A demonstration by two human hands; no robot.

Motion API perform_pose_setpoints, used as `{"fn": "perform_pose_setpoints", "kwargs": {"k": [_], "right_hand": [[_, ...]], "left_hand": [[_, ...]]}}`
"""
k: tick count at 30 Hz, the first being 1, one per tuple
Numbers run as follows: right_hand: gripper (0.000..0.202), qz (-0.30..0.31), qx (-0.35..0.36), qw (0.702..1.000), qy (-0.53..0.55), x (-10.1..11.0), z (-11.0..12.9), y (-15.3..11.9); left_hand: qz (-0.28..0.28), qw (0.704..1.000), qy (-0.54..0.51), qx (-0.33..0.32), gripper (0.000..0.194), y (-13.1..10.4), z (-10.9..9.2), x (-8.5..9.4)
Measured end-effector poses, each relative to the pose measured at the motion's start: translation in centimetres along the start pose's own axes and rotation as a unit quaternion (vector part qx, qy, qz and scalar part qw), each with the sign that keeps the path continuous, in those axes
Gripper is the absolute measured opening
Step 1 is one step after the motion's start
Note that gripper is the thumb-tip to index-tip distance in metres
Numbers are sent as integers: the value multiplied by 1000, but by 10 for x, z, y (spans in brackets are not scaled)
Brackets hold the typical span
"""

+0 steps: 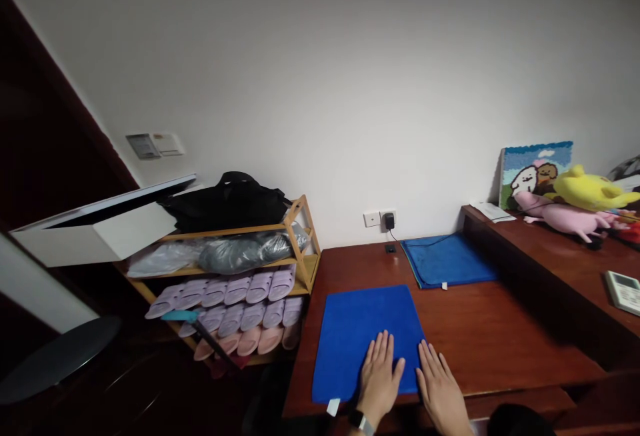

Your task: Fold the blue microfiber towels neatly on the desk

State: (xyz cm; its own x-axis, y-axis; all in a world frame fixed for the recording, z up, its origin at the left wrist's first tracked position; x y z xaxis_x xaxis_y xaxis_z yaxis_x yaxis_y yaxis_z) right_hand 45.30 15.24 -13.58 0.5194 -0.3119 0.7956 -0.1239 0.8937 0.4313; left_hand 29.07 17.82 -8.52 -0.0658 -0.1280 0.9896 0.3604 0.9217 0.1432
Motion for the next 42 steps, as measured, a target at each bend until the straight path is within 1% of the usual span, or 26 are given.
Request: {"fn": "perform_pose_setpoints", "kwargs": {"k": [3, 5, 6, 7, 8, 9, 11, 13, 16, 19, 21, 23, 25, 26, 28, 29, 31, 33, 34, 35, 36, 37, 38, 39, 40, 42], "right_hand": [[61, -5, -9, 1000, 8, 1, 0, 0], [62, -4, -11, 1000, 12, 1, 1, -1], [63, 1, -12, 1000, 13, 0, 0, -2], [64, 7, -14, 1000, 14, -1, 0, -3], [64, 16, -17, 1000, 16, -3, -1, -3], [65, 26, -22, 999, 18, -4, -2, -3], [66, 44, -36, 998, 23, -5, -5, 1], [67, 59, -55, 996, 26, -3, -7, 11], [66, 75, -83, 993, 30, 4, -7, 37], [66, 108, -113, 987, 31, 2, -8, 59], [67, 128, -123, 984, 26, -3, -9, 65], [67, 131, -122, 984, 23, -8, -9, 66], [67, 123, -116, 985, 26, -9, -9, 64], [66, 120, -114, 986, 28, -9, -9, 63], [65, 117, -105, 987, 32, -7, -8, 63], [65, 118, -100, 987, 33, -5, -7, 63], [65, 121, -93, 988, 34, -2, -4, 64], [65, 128, -92, 987, 32, 0, -3, 64], [66, 133, -94, 986, 29, 0, -3, 64], [66, 137, -94, 986, 25, 0, -3, 64], [66, 138, -94, 986, 23, -1, -3, 64], [66, 138, -92, 986, 21, -2, -3, 64], [65, 136, -90, 986, 19, -3, -3, 64], [65, 132, -88, 987, 19, -3, -4, 64], [65, 130, -87, 988, 19, -4, -4, 64], [65, 126, -90, 988, 18, -6, -6, 64]], "left_hand": [[-2, 996, 38, 86, 68, -28, 67, -6], [-13, 987, 65, 147, 69, -51, 113, -8], [-20, 982, 74, 172, 69, -62, 132, -10], [-27, 978, 79, 191, 70, -71, 147, -11], [-34, 975, 82, 203, 70, -79, 159, -13], [-41, 973, 82, 210, 69, -84, 166, -16], [-53, 973, 78, 210, 69, -89, 171, -20], [-64, 974, 76, 205, 69, -89, 170, -22], [-74, 974, 73, 201, 69, -86, 166, -22], [-63, 975, 71, 202, 68, -87, 167, -23], [-47, 974, 67, 211, 67, -89, 171, -25], [-37, 972, 67, 221, 64, -89, 176, -25], [-40, 971, 75, 223, 63, -82, 173, -18], [-44, 972, 78, 218, 63, -74, 167, -12], [-49, 977, 73, 193, 63, -52, 144, 1], [-48, 982, 64, 171, 64, -37, 127, 6], [-38, 993, 39, 105, 64, -6, 83, 13], [-23, 999, 15, 37, 63, 22, 38, 13], [-14, 1000, 6, 12, 63, 33, 20, 10], [-6, 1000, 0, -4, 64, 41, 7, 6], [-1, 1000, -3, -12, 64, 47, -2, 1], [3, 1000, -3, -16, 64, 50, -7, -3], [5, 1000, -2, -14, 64, 51, -6, -7], [4, 1000, 2, -10, 64, 50, -1, -10], [2, 1000, 6, -2, 63, 47, 7, -11], [5, 999, 21, 32, 64, 37, 38, -12]]}}
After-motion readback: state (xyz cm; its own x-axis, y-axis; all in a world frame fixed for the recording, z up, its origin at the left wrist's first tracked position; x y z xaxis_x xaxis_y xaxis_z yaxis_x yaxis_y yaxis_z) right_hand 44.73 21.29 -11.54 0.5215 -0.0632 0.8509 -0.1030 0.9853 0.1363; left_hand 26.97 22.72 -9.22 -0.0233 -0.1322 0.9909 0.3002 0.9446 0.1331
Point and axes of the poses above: each hand's wrist, its own y-axis towards the middle knuckle, its own x-axis out of the back of the hand, z = x × y, the point moved 9 cm from there along y, towards the middle knuckle, and after that the axes turned 12 degrees about y, right-handed, at the moved point
